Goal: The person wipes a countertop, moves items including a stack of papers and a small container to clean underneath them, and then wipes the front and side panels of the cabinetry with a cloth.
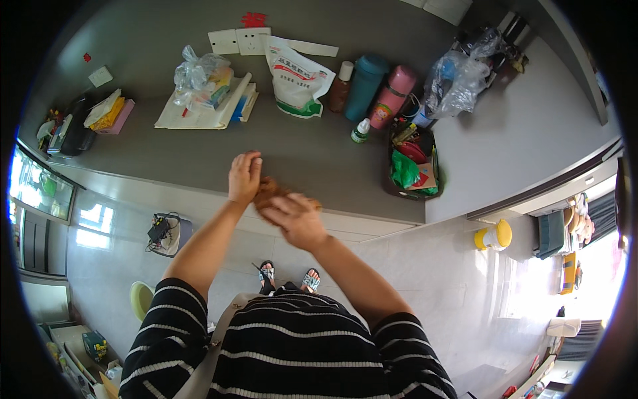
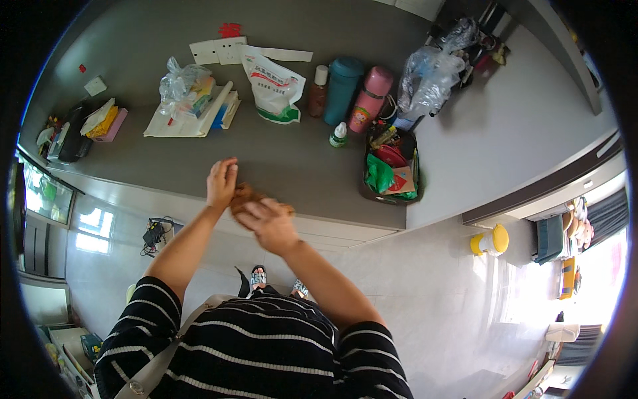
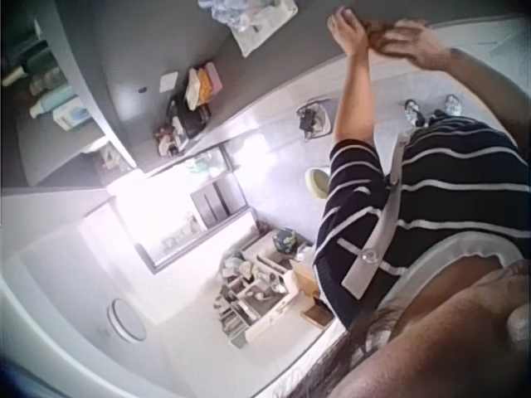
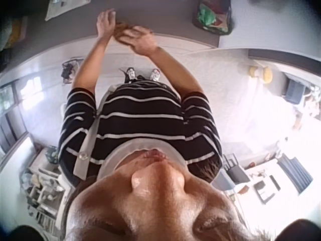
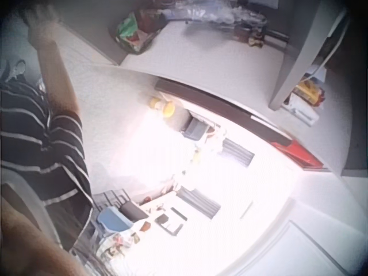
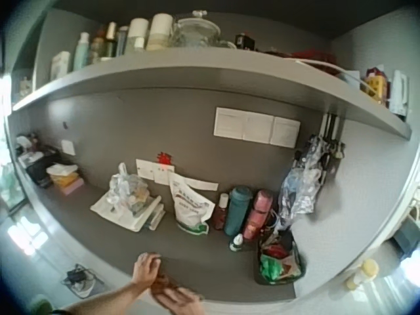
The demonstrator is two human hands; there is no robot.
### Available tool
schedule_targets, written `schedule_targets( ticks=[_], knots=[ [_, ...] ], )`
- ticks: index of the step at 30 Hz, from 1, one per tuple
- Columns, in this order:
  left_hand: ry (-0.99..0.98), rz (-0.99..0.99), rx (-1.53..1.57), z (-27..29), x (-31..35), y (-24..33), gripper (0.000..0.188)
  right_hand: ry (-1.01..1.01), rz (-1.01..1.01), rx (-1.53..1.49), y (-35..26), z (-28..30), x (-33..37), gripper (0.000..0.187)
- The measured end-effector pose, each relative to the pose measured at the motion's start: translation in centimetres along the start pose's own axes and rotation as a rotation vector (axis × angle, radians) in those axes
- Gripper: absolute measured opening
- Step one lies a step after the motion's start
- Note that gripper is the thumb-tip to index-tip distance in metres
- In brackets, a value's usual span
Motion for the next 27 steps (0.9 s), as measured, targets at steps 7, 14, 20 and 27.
schedule_targets(
  ticks=[7, 14, 20, 27],
  knots=[
    [0.136, 0.385, 0.275, 4.2, 7.1, -3.0, 0.018, 0.078, -0.278, -0.719, 4.8, 8.4, 6.4, 0.056],
    [-0.020, 0.106, 0.125, 4.2, 11.3, 5.7, 0.017, 0.709, -0.970, -1.314, 19.1, 12.0, 22.6, 0.047],
    [-0.109, -0.029, 0.216, -0.6, 8.4, 10.9, 0.019, 0.589, -1.022, -1.308, 14.9, 3.5, 17.1, 0.045],
    [-0.135, -0.087, 0.262, 3.4, 8.0, 10.5, 0.022, 0.739, -0.940, -1.270, 12.2, 5.4, 16.4, 0.043]
  ],
)
Point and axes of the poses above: each hand's wrist, its own x-axis away from the middle knuckle, its own z-axis out of the back of the hand, y = z × x, the point moved 9 cm from there along -x, towards the middle knuckle, and after that the axes turned 12 degrees about -z, right-handed, at the moved point
